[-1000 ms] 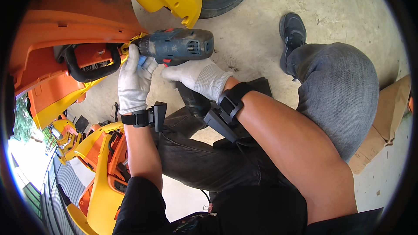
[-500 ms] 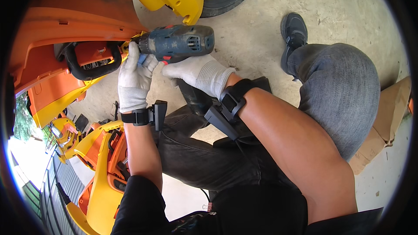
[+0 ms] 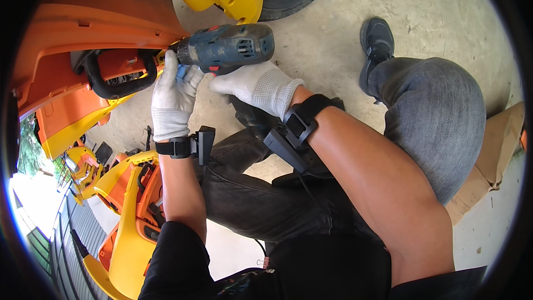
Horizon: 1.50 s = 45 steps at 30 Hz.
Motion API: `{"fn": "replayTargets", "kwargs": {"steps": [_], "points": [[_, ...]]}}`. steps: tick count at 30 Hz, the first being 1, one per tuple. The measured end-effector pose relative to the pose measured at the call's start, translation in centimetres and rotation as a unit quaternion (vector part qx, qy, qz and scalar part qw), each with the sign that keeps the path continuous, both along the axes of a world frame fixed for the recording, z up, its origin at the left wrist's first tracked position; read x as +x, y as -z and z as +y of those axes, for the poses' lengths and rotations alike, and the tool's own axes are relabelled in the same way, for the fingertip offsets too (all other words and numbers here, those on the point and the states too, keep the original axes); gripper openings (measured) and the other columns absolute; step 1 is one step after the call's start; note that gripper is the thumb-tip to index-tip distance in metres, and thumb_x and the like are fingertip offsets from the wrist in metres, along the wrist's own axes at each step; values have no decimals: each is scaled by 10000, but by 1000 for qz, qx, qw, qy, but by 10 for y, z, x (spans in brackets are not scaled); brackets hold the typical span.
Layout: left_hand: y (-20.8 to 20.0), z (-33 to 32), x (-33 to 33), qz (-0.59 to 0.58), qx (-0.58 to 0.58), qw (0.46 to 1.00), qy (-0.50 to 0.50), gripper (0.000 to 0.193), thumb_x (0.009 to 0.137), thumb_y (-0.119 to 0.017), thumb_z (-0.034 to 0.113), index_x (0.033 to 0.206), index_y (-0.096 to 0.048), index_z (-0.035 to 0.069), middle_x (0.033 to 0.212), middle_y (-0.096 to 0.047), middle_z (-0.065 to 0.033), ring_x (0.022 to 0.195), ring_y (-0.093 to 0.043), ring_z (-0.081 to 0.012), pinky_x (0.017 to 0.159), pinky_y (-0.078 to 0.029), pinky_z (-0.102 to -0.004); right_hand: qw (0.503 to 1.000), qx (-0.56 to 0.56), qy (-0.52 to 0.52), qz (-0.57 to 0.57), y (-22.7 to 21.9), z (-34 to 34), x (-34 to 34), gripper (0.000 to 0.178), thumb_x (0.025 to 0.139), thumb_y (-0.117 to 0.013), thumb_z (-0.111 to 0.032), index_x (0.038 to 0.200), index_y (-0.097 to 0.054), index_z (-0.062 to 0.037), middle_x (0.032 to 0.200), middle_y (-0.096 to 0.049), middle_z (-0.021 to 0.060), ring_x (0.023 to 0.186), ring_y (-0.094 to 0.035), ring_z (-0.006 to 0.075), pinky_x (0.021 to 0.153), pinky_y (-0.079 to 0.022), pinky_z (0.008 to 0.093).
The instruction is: The person uses a cordless drill to fasten screws into the body panels of an orange and yellow electric scooter. They work on the side panels and front fender area, then stand to reposition the scooter within the workshop.
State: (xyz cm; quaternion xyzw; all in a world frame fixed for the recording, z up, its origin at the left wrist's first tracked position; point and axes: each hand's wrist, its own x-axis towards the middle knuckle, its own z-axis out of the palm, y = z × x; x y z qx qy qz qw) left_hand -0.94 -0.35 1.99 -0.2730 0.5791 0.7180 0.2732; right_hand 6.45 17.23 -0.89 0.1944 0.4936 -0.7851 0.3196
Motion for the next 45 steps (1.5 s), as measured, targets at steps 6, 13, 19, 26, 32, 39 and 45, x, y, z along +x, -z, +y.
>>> {"fn": "replayTargets", "kwargs": {"steps": [6,13,19,26,32,39,45], "points": [[4,-4,0,3,-12,1000,13,334,1005,-613,275,1162,-609,-20,1072,-688,-125,905,-683,-204,825,-606,-336,999,34,-20,23,7,-1,1,245,844,-662,-296,857,-696,-54,709,-682,29,635,-628,135,627,-518,301],[-2,-1,1,4,28,1000,2,356,945,-705,213,1157,-558,-33,1063,-664,-125,896,-673,-233,805,-607,-359,997,55,-50,24,6,1,-1,240,833,-664,-298,818,-697,-61,709,-685,32,649,-637,138,637,-523,307],[-1,-4,1,-5,33,999,1,308,958,-684,197,1140,-588,-32,1062,-673,-126,904,-678,-228,813,-608,-361,995,66,-56,43,3,2,-3,255,834,-648,-298,818,-696,-48,715,-685,33,648,-635,144,643,-521,303],[-4,-2,2,5,36,999,-1,300,964,-673,190,1138,-595,-42,1061,-678,-125,910,-682,-219,825,-607,-356,977,127,-95,142,8,4,-1,262,859,-597,-298,801,-702,-65,759,-698,43,719,-651,158,707,-516,293],[-6,-1,3,7,37,999,16,294,986,-635,188,1167,-591,-40,1098,-674,-123,956,-674,-217,849,-598,-356,995,47,-70,47,3,9,-4,220,841,-737,-258,904,-704,-50,783,-675,25,710,-610,121,676,-507,301],[-11,-1,7,12,23,1000,-4,300,986,-633,169,1165,-582,-66,1093,-670,-153,953,-681,-236,841,-599,-366,993,37,-97,50,7,7,-2,317,872,-611,-365,878,-731,-72,837,-722,51,792,-658,154,755,-514,294],[-13,-8,11,6,23,1000,13,338,992,-620,187,1191,-575,-83,1094,-671,-181,972,-686,-260,825,-603,-352,984,51,-169,35,5,11,-2,403,916,-564,-436,969,-740,-77,903,-728,66,870,-650,162,836,-485,284]]}}
